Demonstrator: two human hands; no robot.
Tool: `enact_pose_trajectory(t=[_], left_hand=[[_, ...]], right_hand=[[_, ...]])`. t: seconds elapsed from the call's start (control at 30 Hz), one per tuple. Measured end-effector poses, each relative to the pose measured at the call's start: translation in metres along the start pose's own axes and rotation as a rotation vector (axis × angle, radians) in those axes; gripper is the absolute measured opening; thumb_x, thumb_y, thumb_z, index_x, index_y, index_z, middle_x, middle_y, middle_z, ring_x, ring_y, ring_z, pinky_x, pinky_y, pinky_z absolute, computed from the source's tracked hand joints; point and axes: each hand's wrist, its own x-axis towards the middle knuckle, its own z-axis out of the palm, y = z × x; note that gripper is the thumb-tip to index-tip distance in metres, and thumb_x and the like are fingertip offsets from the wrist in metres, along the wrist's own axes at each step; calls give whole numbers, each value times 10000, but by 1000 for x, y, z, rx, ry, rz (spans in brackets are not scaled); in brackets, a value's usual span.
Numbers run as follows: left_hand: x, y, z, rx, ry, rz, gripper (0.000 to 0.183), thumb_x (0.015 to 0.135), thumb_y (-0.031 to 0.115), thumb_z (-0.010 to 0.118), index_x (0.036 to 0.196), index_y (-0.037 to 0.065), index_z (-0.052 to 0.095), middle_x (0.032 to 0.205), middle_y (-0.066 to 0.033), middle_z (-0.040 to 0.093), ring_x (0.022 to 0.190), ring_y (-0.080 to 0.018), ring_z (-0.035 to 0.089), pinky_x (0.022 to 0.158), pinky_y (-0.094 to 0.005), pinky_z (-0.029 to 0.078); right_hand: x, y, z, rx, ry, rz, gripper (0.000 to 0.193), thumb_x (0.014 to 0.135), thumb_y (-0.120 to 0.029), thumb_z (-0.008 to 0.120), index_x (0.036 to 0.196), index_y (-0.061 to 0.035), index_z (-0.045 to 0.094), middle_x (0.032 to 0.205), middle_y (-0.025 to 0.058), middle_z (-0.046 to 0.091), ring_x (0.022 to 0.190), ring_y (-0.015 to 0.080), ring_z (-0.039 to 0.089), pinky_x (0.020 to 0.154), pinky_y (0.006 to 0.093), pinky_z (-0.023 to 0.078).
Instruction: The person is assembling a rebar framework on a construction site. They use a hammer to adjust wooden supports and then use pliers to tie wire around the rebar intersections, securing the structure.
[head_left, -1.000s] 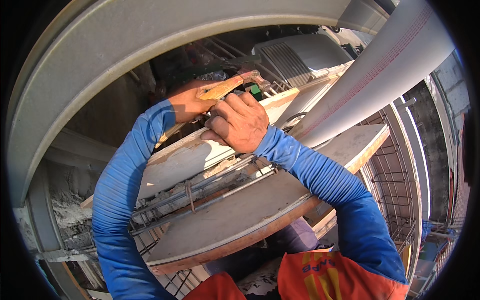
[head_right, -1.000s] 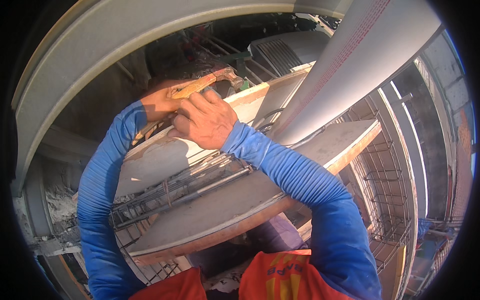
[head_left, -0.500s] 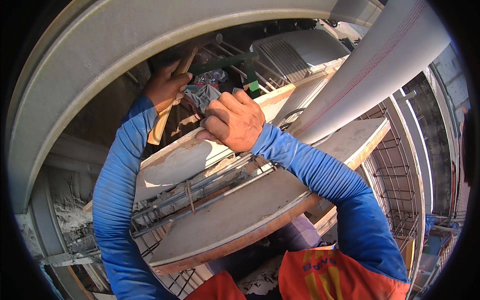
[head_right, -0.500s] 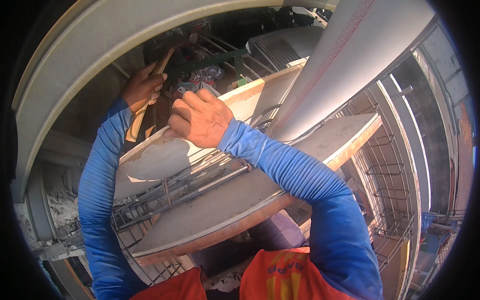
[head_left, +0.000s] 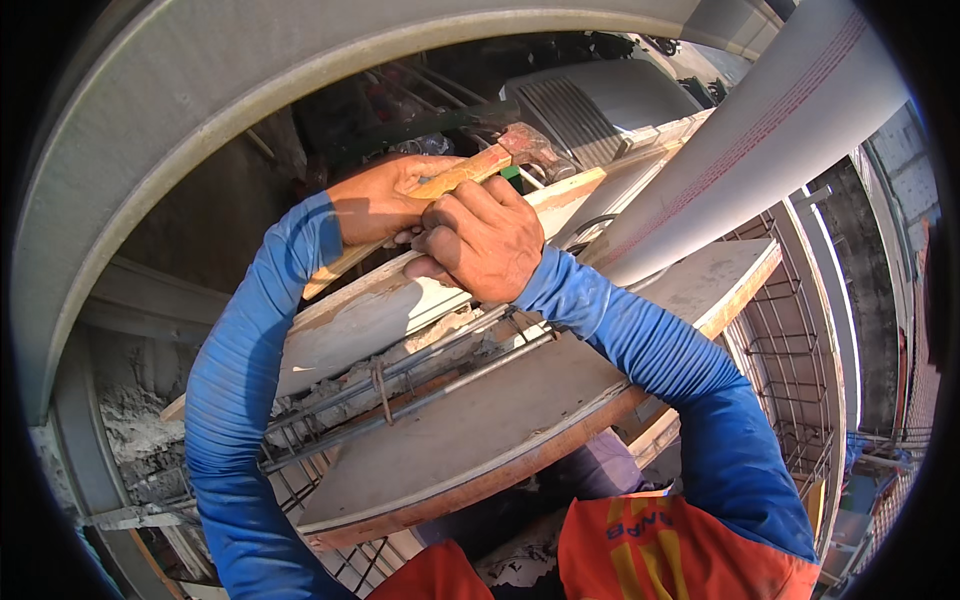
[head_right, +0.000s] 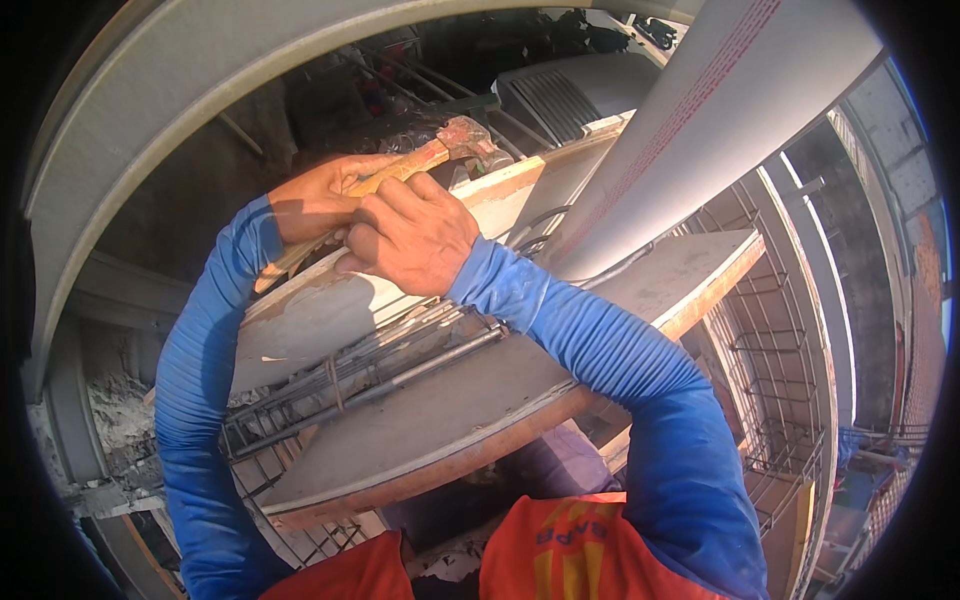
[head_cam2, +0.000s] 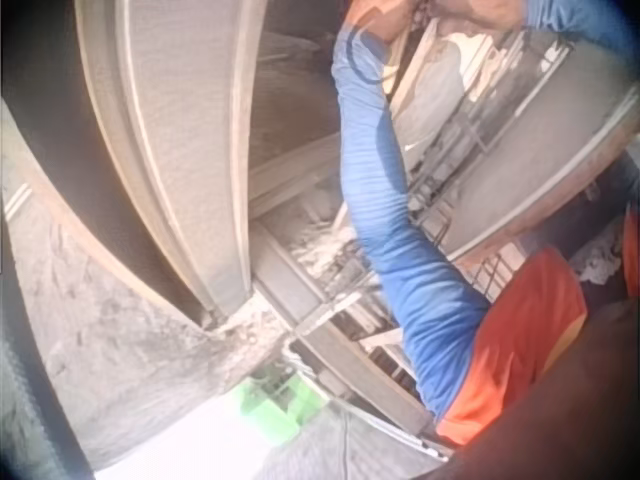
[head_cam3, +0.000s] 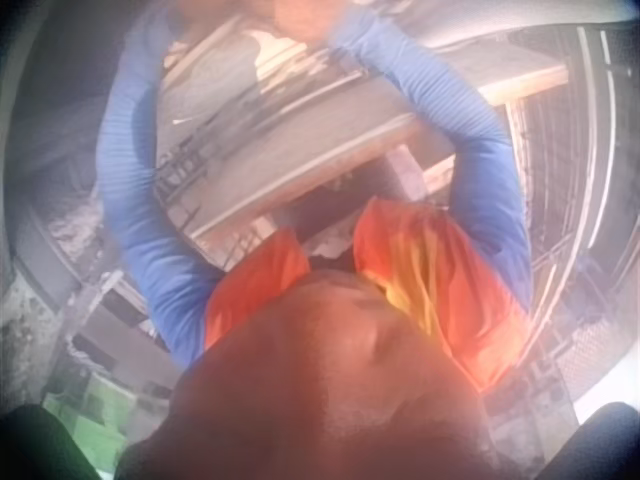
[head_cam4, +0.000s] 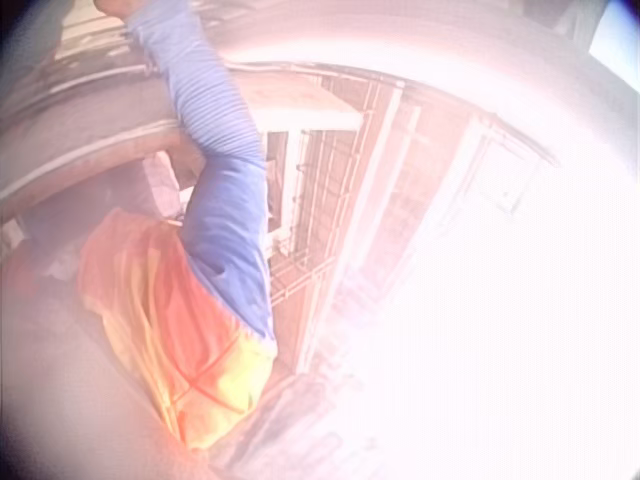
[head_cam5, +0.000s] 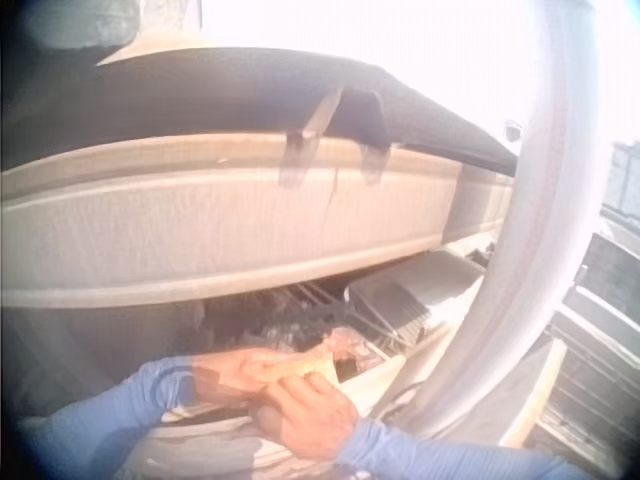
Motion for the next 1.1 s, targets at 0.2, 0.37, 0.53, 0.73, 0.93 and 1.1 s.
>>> enact_pose_trajectory(t=[0.2, 0.37, 0.53, 0.73, 0.93, 1.1], left_hand=[[-26, -13, -51, -107, 342, -163, 630, 964, 110, 620, 1546, 48, 388, 716, 25, 489, 588, -61, 501, 523, -243, 421], [3, 0, -12, 40, 46, -110, 614, 977, 85, 603, 1554, 80, 392, 756, 52, 509, 596, -47, 488, 517, -224, 408], [-27, 3, -44, -203, 517, -165, 592, 974, 137, 637, 1524, 77, 429, 767, 59, 538, 605, -19, 477, 501, -207, 387], [-8, 3, -6, 93, 260, -73, 583, 973, 157, 638, 1516, 82, 438, 752, 47, 543, 564, -26, 463, 491, -213, 393], [-16, -2, -39, -100, 604, -139, 583, 976, 132, 629, 1524, 103, 432, 776, 24, 572, 544, -45, 469, 486, -232, 404], [0, -3, -2, -6, 90, 10, 608, 961, 109, 652, 1529, 72, 440, 881, 29, 626, 653, -22, 515, 553, -207, 434]], right_hand=[[8, -5, -1, -48, -72, 15, 256, 802, -402, 734, 790, -157, 661, 874, 9, 547, 817, 199, 538, 695, 354, 405], [-1, 0, 2, -33, -27, 7, 330, 770, -401, 759, 834, -136, 574, 892, 22, 596, 755, 218, 534, 645, 372, 371], [4, -7, 1, -26, -87, 35, 260, 799, -396, 734, 776, -145, 669, 876, 23, 568, 819, 203, 547, 710, 361, 419], [0, -7, -4, -66, -73, -1, 298, 782, -403, 739, 760, -123, 638, 892, 28, 585, 822, 206, 553, 701, 354, 416], [6, -8, -1, -34, -78, 43, 277, 778, -397, 742, 777, -137, 649, 866, 23, 559, 819, 203, 546, 707, 352, 413], [1, 1, 0, 8, -13, 21, 326, 745, -412, 769, 835, -134, 623, 879, 20, 586, 766, 222, 542, 666, 374, 391]])
